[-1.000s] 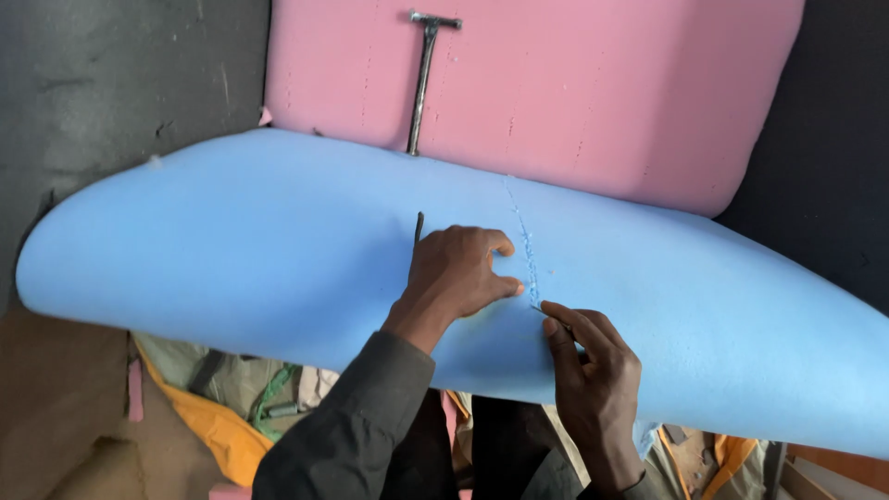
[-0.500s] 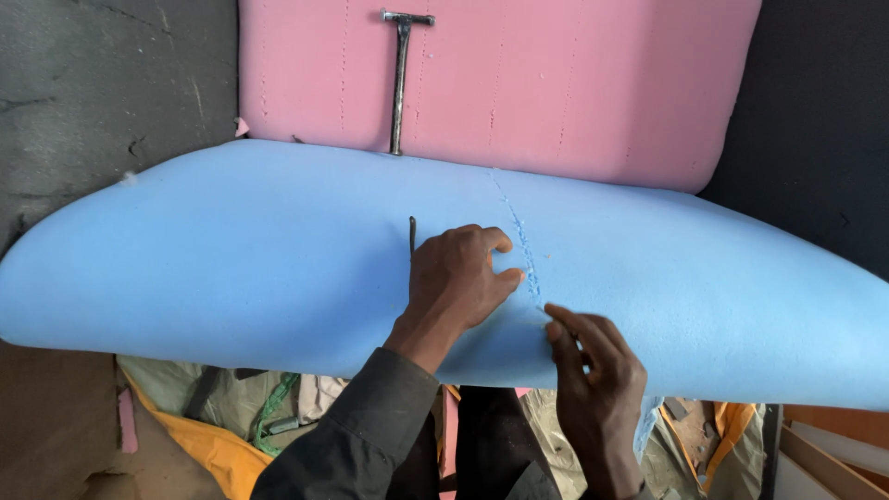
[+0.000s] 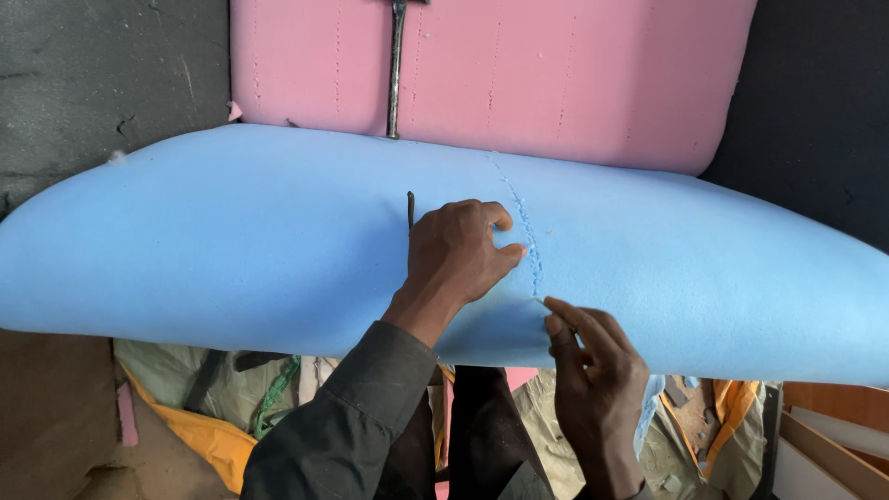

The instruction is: Measure and secure foam padding to a furniture frame using a tape measure and hammer.

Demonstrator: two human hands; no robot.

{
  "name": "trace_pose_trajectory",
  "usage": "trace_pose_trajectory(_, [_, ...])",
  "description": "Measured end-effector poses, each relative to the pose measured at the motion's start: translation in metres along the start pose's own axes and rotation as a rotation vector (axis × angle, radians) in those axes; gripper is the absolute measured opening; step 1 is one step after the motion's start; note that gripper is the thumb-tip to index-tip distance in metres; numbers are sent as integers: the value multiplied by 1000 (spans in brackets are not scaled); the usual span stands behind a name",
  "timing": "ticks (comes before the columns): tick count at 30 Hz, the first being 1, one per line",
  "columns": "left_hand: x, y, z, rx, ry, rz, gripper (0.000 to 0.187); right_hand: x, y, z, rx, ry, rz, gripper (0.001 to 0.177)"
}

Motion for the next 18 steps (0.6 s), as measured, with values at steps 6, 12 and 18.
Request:
trace_pose_trajectory(6, [-2, 2, 1, -46, -4, -46, 42, -4, 17, -2, 51, -36, -7, 25])
trace_pose_trajectory(12, [1, 3, -2, -23, 3, -15, 42, 0, -14, 0, 69, -77, -13, 27])
trace_pose_trajectory(18, [2, 0, 0, -24, -13, -12, 42, -1, -4, 1, 83, -34, -44, 24])
Point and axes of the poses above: each hand's wrist, its own y-axis towards the middle knuckle, its own x-axis out of the back of the hand, z = x × y, the point moved 7 cm from there along y, towards the middle knuckle, and after that the axes turned 10 degrees about x, right-handed, at the moved point
